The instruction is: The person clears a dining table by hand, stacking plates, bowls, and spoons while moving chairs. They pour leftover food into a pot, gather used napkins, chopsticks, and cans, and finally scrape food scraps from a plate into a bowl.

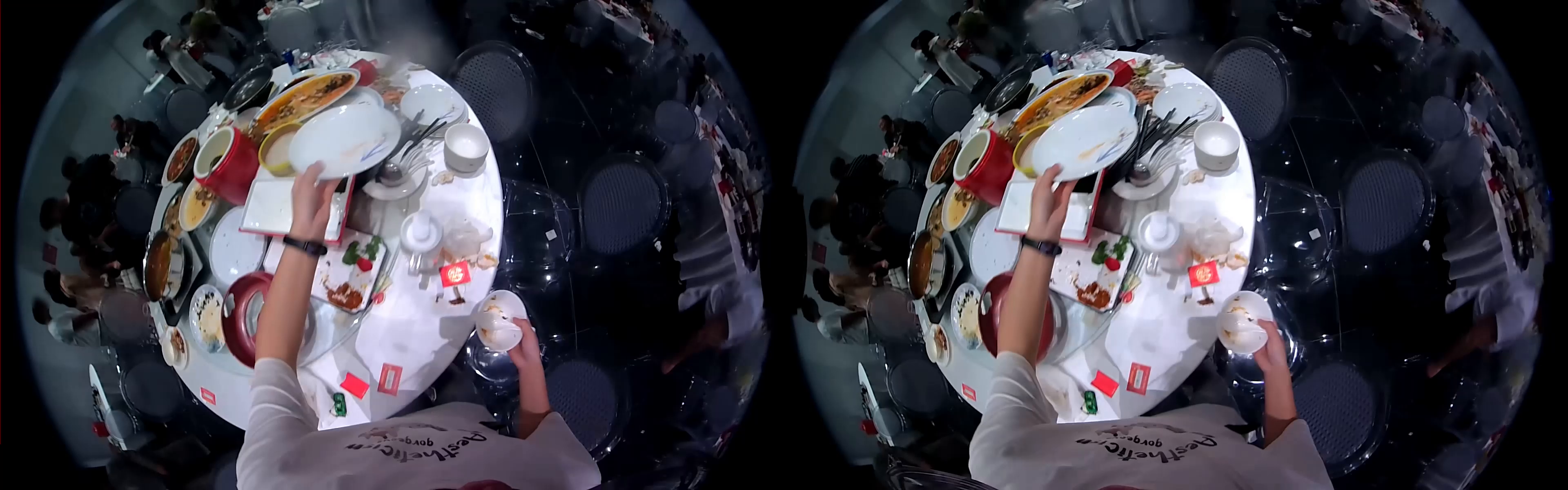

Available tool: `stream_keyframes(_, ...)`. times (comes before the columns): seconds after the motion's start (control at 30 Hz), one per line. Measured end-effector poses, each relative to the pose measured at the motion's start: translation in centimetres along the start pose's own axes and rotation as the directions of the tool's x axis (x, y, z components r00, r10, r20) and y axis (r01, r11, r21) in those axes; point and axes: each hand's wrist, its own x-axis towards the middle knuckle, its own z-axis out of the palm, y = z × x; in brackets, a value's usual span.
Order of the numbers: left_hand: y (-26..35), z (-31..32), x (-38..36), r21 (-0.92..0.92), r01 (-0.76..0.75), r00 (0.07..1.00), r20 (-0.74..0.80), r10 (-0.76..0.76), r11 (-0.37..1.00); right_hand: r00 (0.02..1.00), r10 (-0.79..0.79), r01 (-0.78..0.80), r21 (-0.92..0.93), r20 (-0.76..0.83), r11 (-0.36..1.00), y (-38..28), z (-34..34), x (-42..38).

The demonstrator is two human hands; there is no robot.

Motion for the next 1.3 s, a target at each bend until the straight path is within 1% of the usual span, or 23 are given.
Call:
stream_keyframes(0.07, -5.1, 2.2, 7.9, 0.004, 0.011, 0.997, 0.07, -0.012, 1.0, 0.994, -0.08, 0.082, 0.03, -0.072, 0.996, -2.3, -0.7, 2.3)
stream_keyframes(0.13, -9.7, 4.5, 15.5, 0.096, 0.029, 0.999, 0.022, -0.031, 0.995, 0.986, -0.12, 0.126, 0.052, -0.117, 0.991, -4.0, -1.4, 4.3)
stream_keyframes(0.2, -13.4, 7.3, 21.1, 0.167, 0.004, 1.0, 0.013, -0.006, 0.986, 0.975, -0.162, 0.174, 0.068, -0.154, 0.982, -5.4, -2.1, 6.2)
stream_keyframes(0.27, -16.8, 8.6, 25.3, 0.2, -0.002, 1.0, -0.003, 0.003, 0.98, 0.966, -0.148, 0.167, 0.077, -0.214, 0.983, -5.7, -3.7, 7.5)
stream_keyframes(0.33, -19.2, 8.5, 29.4, 0.394, 0.147, 0.989, -0.043, -0.142, 0.907, 0.958, -0.124, 0.153, 0.092, -0.259, 0.984, -5.2, -5.6, 8.3)
stream_keyframes(0.37, -20.6, 8.4, 31.5, 0.456, 0.169, 0.986, -0.07, -0.155, 0.874, 0.957, -0.115, 0.147, 0.101, -0.268, 0.984, -4.9, -6.5, 8.7)
stream_keyframes(0.43, -23.2, 9.0, 33.0, 0.346, -0.035, 0.999, 0.05, 0.019, 0.938, 0.942, -0.118, 0.153, 0.09, -0.314, 0.984, -4.4, -7.5, 9.0)
stream_keyframes(0.47, -23.9, 9.0, 33.7, 0.385, -0.054, 0.997, 0.068, 0.031, 0.921, 0.934, -0.116, 0.152, 0.083, -0.337, 0.985, -4.2, -8.0, 9.1)
stream_keyframes(0.53, -24.7, 8.3, 35.8, 0.466, -0.109, 0.992, 0.112, 0.064, 0.878, 0.939, -0.121, 0.155, 0.083, -0.321, 0.984, -3.9, -8.5, 9.4)
stream_keyframes(0.57, -25.5, 7.9, 36.6, 0.487, -0.089, 0.995, 0.073, 0.06, 0.869, 0.941, -0.121, 0.153, 0.08, -0.317, 0.985, -4.0, -8.4, 9.3)
stream_keyframes(0.6, -26.1, 7.6, 37.1, 0.509, -0.072, 0.997, 0.038, 0.062, 0.858, 0.932, -0.093, 0.127, 0.077, -0.351, 0.989, -4.1, -8.4, 9.5)
stream_keyframes(0.63, -26.6, 7.6, 37.8, 0.526, -0.059, 0.998, 0.003, 0.068, 0.848, 0.937, -0.095, 0.132, 0.089, -0.337, 0.987, -4.1, -8.8, 9.9)
stream_keyframes(0.67, -27.5, 7.4, 38.1, 0.554, -0.037, 0.991, -0.085, 0.1, 0.832, 0.941, -0.098, 0.137, 0.101, -0.323, 0.985, -3.9, -9.2, 10.4)
stream_keyframes(0.8, -28.1, 7.1, 38.9, 0.63, -0.012, 1.0, 0.016, 0.002, 0.777, 0.938, -0.126, 0.173, 0.121, -0.322, 0.978, -3.9, -8.5, 11.9)
stream_keyframes(0.87, -28.8, 6.4, 40.6, 0.678, 0.037, 0.999, -0.044, -0.01, 0.734, 0.937, -0.117, 0.167, 0.128, -0.328, 0.978, -4.1, -8.0, 12.3)
stream_keyframes(0.9, -28.6, 7.3, 40.4, 0.699, 0.062, 0.997, -0.075, -0.014, 0.712, 0.937, -0.114, 0.165, 0.13, -0.331, 0.978, -4.0, -8.0, 12.5)
stream_keyframes(0.93, -28.4, 8.4, 39.4, 0.679, 0.067, 0.994, -0.108, 0.01, 0.731, 0.94, -0.129, 0.178, 0.131, -0.315, 0.975, -3.6, -8.3, 12.9)
stream_keyframes(1.03, -28.6, 8.2, 40.5, 0.795, 0.076, 0.994, -0.105, 0.013, 0.602, 0.937, -0.111, 0.169, 0.153, -0.33, 0.974, -2.1, -9.4, 13.7)
stream_keyframes(1.13, -31.4, 3.1, 46.2, 0.964, -0.096, 0.992, 0.072, 0.104, 0.249, 0.947, -0.131, 0.184, 0.16, -0.294, 0.97, -1.4, -9.5, 13.7)
stream_keyframes(1.2, -31.3, 3.5, 45.6, 0.96, -0.083, 0.993, 0.056, 0.108, 0.268, 0.947, -0.146, 0.199, 0.165, -0.285, 0.966, -1.0, -9.6, 13.5)
stream_keyframes(1.23, -31.2, 3.8, 45.2, 0.957, -0.078, 0.992, 0.047, 0.115, 0.279, 0.941, -0.137, 0.194, 0.164, -0.309, 0.967, -0.7, -9.9, 13.6)
stream_keyframes(1.27, -31.6, 4.0, 44.6, 0.899, -0.032, 0.989, -0.033, 0.141, 0.437, 0.934, -0.126, 0.188, 0.161, -0.333, 0.969, -0.5, -10.2, 13.6)
stream_keyframes(1.3, -31.5, 3.3, 44.9, 0.962, -0.088, 0.986, 0.048, 0.159, 0.257, 0.927, -0.114, 0.179, 0.155, -0.358, 0.972, -0.5, -10.5, 13.6)
